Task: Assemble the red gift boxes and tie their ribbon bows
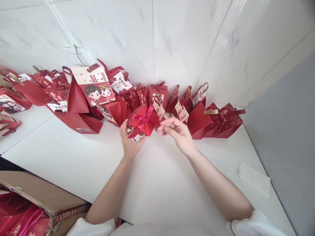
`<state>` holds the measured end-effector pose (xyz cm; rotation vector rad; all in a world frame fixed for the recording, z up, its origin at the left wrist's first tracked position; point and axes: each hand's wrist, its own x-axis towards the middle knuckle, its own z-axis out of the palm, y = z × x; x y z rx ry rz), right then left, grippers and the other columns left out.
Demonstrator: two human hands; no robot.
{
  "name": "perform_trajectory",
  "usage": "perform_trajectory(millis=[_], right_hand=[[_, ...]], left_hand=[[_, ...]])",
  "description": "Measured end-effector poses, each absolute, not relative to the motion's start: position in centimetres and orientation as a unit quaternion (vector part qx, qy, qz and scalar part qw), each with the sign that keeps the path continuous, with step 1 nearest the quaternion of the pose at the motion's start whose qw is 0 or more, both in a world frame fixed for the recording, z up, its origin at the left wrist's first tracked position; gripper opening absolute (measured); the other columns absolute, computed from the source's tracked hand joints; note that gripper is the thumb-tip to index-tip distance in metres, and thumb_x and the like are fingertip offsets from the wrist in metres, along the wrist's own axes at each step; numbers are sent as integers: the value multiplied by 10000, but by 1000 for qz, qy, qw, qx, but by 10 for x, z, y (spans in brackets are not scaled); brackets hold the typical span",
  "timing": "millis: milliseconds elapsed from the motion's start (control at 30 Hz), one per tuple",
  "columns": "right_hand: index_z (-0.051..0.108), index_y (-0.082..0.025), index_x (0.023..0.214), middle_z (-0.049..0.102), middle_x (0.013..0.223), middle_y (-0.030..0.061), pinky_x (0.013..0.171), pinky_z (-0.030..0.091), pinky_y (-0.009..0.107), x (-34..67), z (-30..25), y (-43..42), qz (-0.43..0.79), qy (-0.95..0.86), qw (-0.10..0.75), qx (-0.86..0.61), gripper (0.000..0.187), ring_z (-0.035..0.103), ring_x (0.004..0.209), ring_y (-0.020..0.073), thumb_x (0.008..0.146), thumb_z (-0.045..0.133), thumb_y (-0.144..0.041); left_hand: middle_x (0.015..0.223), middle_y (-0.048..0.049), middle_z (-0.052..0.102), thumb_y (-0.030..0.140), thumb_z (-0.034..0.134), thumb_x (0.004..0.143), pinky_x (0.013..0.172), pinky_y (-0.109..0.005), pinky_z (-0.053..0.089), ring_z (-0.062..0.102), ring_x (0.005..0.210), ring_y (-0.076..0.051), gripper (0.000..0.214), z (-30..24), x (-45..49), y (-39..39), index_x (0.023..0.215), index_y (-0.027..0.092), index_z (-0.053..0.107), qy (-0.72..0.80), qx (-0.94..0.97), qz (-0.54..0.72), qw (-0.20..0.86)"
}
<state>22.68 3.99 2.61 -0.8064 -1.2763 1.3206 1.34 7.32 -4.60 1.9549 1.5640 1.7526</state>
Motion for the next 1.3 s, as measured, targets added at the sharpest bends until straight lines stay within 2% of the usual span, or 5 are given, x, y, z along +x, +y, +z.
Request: perform_trajectory(millis=[133,200,367,1100,1300], right_hand=[[551,-319,1290,544,1400,60,1031,448,428,204,34,22,787,-466,335,-228,401,559,1246,222,919,564,-468],[543,-352,1320,460,1486,27,1074,409,420,193,33,15,802,-445,341,-207,415,462,1343,213,922,564,-466],[643,-324,1224,470,1484,11,1098,396,411,182,25,11,784,-427,407,-194,345,426,1368,212,895,614,-425],[734,-267,1078,717,1105,18,914,500,312,244,55,24,620,-729,138,-255,283,648,1040,199,915,565,-425],[761,-262,967,692,1164,32,982,470,369,273,71,28,591,-717,191,-317,297,621,1122,228,918,552,-467]], left_hand=[[1446,-145,393,260,807,615,976,-402,479,427,1325,-309,979,-50,7,72,1460,271,314,499,651,572,5],[1454,-144,391,289,789,639,1001,-415,460,411,1343,-314,946,-51,5,71,1459,274,317,483,660,575,-14],[1471,-143,368,407,772,648,978,-412,481,439,1323,-316,946,-46,8,68,1459,277,303,466,657,592,39],[1273,-138,508,383,853,533,916,-424,528,592,1134,-290,923,-35,12,61,1286,229,342,492,618,590,165],[1182,-101,552,318,846,501,900,-410,530,619,1070,-271,890,-33,9,64,1237,220,355,486,624,599,123]])
